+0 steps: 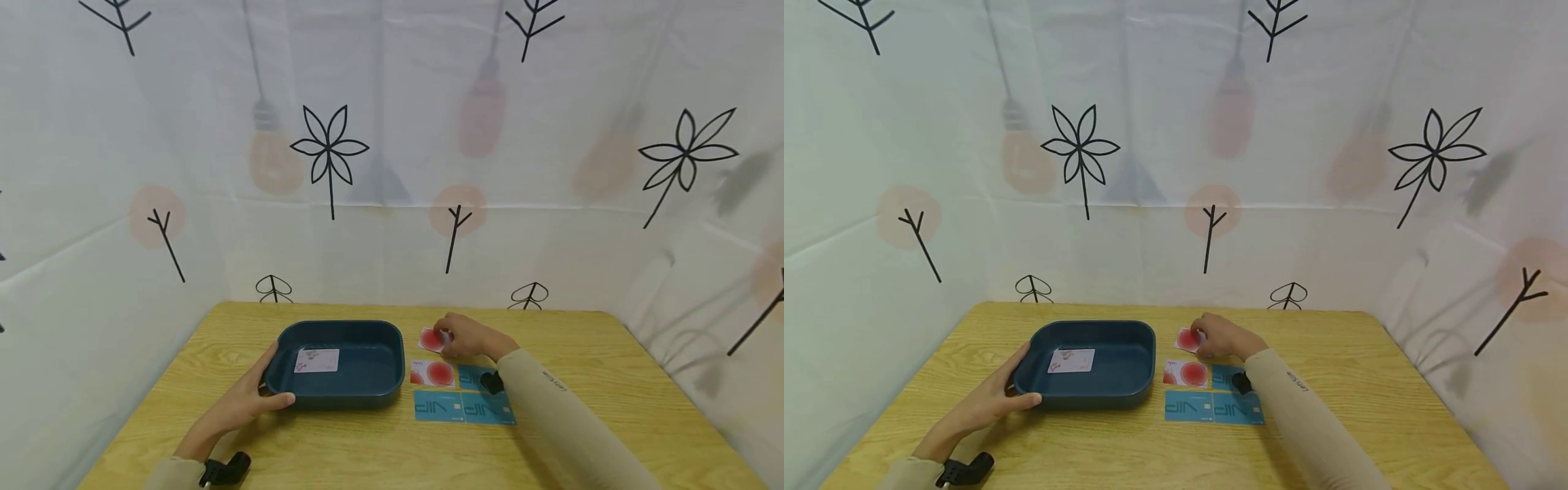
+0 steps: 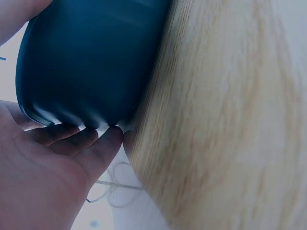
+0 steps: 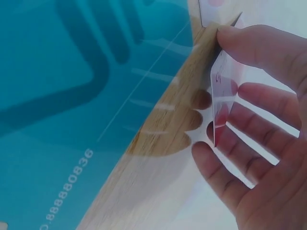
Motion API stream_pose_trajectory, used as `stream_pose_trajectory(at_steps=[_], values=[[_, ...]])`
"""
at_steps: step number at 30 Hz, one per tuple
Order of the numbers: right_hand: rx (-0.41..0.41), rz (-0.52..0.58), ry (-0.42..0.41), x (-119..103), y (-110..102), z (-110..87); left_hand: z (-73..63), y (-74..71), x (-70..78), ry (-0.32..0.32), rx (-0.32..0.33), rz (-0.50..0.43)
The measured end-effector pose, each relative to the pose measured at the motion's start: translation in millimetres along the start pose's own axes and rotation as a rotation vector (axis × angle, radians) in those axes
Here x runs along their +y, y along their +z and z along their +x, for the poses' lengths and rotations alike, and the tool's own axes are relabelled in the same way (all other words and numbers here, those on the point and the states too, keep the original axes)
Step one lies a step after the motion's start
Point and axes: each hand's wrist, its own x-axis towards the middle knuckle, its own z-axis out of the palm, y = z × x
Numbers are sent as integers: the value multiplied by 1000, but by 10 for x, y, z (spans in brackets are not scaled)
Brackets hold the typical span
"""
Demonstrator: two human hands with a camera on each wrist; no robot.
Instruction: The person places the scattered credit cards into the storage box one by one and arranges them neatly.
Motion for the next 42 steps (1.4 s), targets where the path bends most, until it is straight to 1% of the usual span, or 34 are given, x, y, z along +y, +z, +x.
stream_pose_trajectory(at_steps=[7,14,20,26,30,34,37,41,42], values=[[24,-32,-10,41,-3,-11,38,9,10,5,5,8],[37,-33,-4,34,39,-7,14,-5,5,-6,-5,-27],[58,-71,2,50,12,-58,18,-15,15,-13,4,22],[72,-45,19,33,-43,-110,6,-9,8,-31,17,62],[68,-53,31,20,-23,-166,-10,33,-17,-53,13,75],[68,-57,41,0,2,-225,-19,68,-34,-70,3,59],[89,-50,19,-30,-2,-236,-15,62,-28,-64,20,68],[116,-69,-28,-80,-42,-224,-5,28,-13,-54,21,89],[125,-79,-47,-94,-60,-219,-2,18,-9,-51,18,80]])
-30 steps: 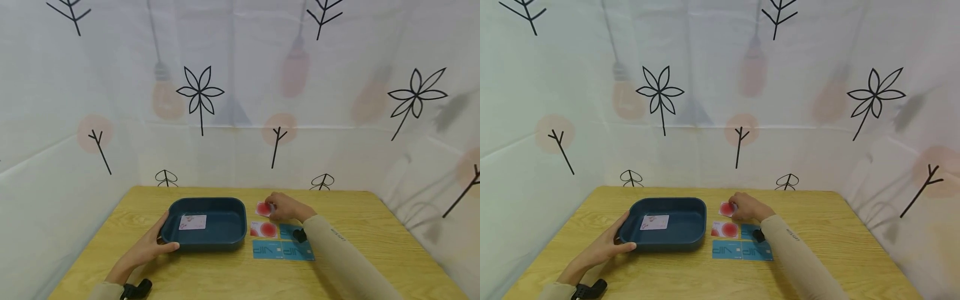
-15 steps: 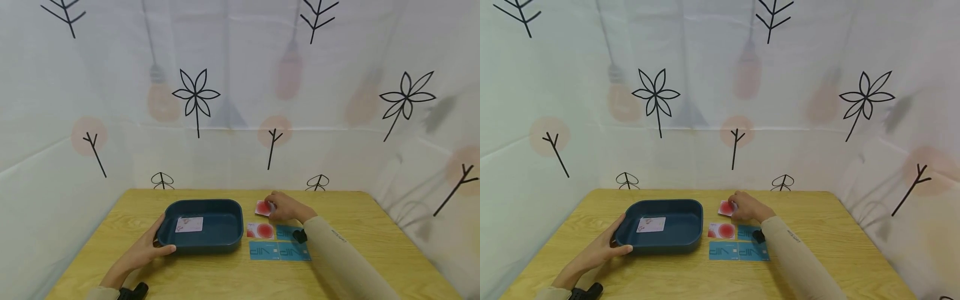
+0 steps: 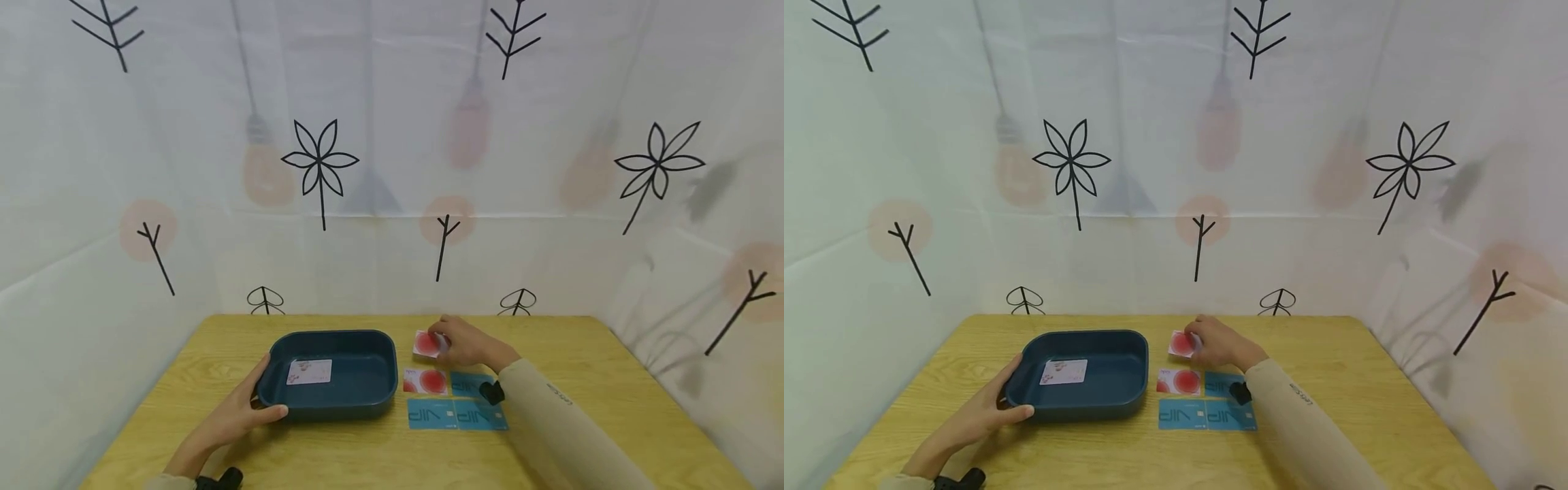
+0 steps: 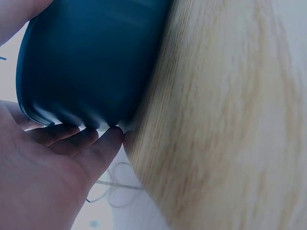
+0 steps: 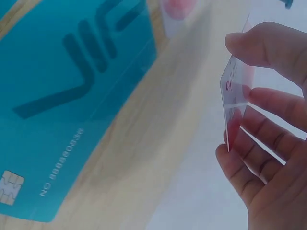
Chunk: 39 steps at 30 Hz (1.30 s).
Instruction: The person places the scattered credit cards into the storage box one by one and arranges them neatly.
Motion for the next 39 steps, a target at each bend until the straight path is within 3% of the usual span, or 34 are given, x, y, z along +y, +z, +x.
stream_pose_trajectory(at_steps=[6,29,39], values=[[39,-39,-83,-82,-95,4,6,-34,-4,19,-8,-28],[102,-94,-148,-309,-370,-18,28,-49,-6,61,-21,-76],[107,-95,-191,-400,-333,33,12,-33,-12,26,-29,-60]])
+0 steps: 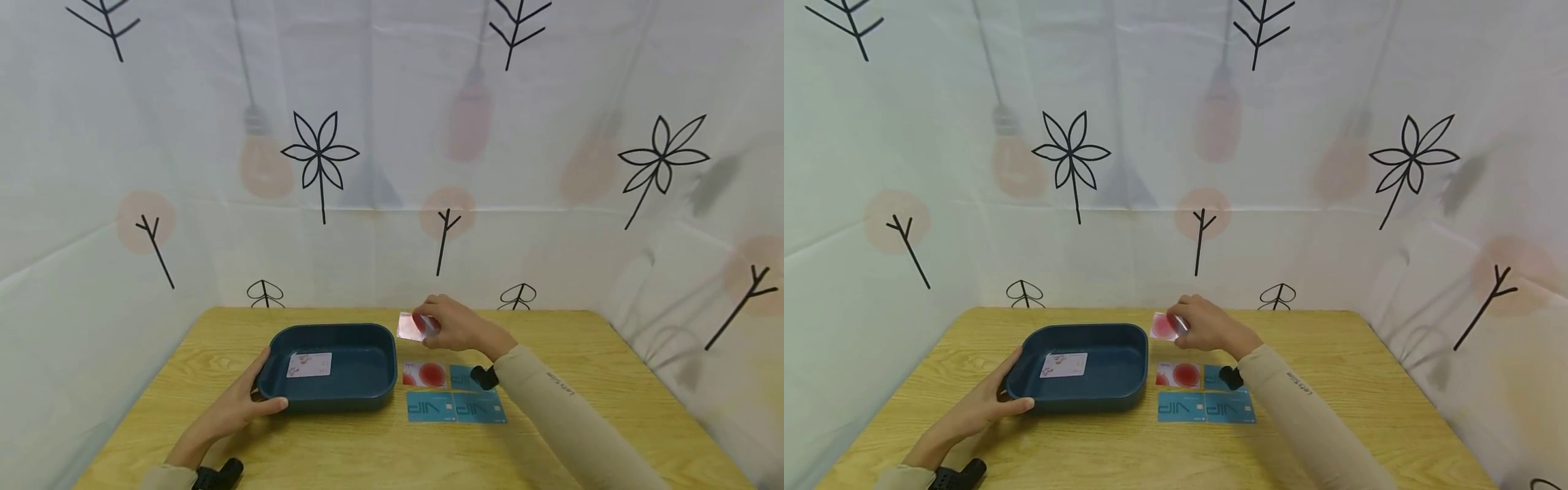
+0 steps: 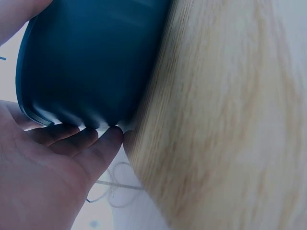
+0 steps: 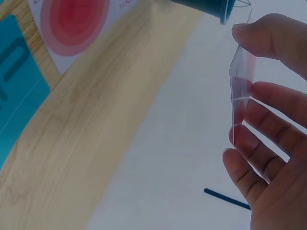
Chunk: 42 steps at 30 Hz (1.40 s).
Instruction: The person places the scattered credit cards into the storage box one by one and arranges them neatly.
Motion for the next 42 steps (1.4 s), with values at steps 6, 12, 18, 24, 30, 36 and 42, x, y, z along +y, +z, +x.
stream_pose_trajectory(at_steps=[6,12,18,24,30,36,42], values=[[3,9,-28,-71,24,82,-3,-1,10,8,2,-17],[-22,32,-33,-187,47,171,-5,10,-2,-8,10,17],[-25,38,-63,-306,77,265,-6,24,-10,-24,18,49],[-34,34,-67,-409,109,361,-10,19,10,-15,15,37],[-56,35,-58,-493,151,434,1,7,22,1,9,6],[-84,50,-39,-539,221,503,3,5,19,4,8,1],[-94,54,-48,-577,272,553,7,6,14,8,18,36]])
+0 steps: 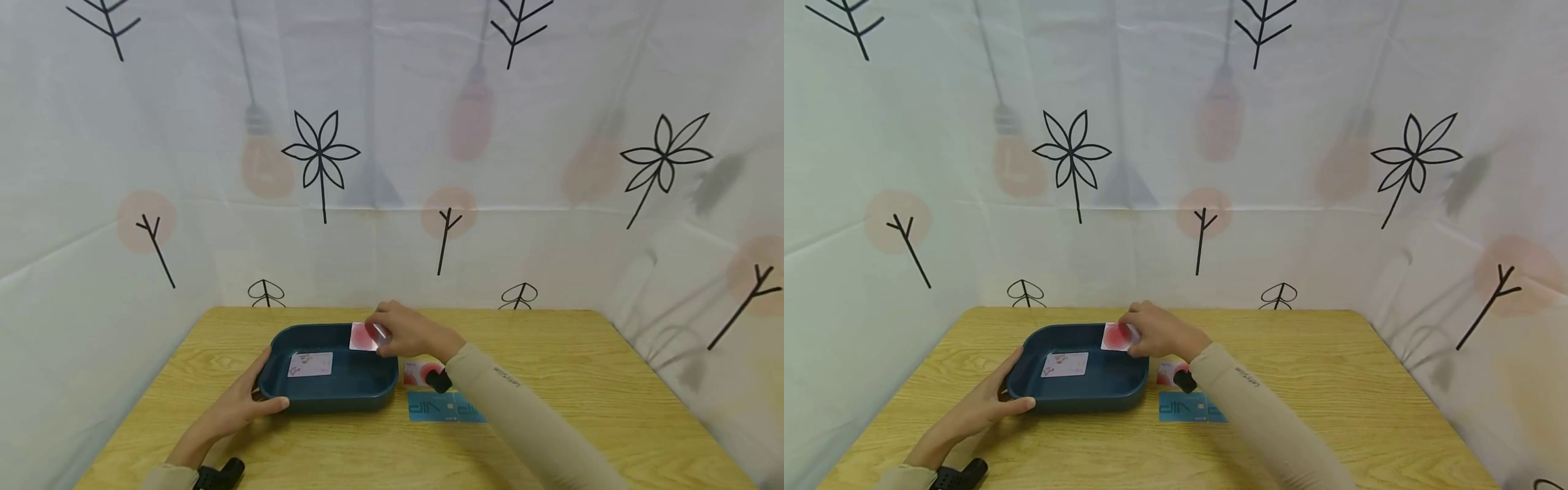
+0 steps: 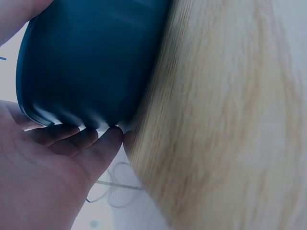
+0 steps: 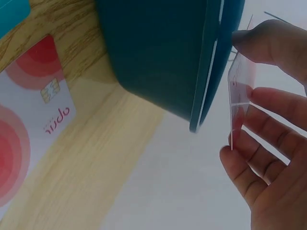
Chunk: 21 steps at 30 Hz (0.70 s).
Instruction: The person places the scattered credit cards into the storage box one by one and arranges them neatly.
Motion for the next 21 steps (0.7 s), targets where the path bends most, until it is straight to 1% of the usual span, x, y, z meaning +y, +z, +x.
stream_pose_trajectory(at_steps=[4,11,13,18,21], values=[[-10,-3,-1,-33,16,18,-1,-2,-7,12,-3,-6],[-16,-21,-19,-30,81,73,-2,2,-10,2,-1,-6],[-18,-32,-20,-27,99,84,-2,0,-7,11,-4,-14],[-31,-44,-10,-31,138,95,-9,-2,0,10,-11,-46],[-31,-45,-11,-33,155,104,-9,-4,4,8,-11,-46]])
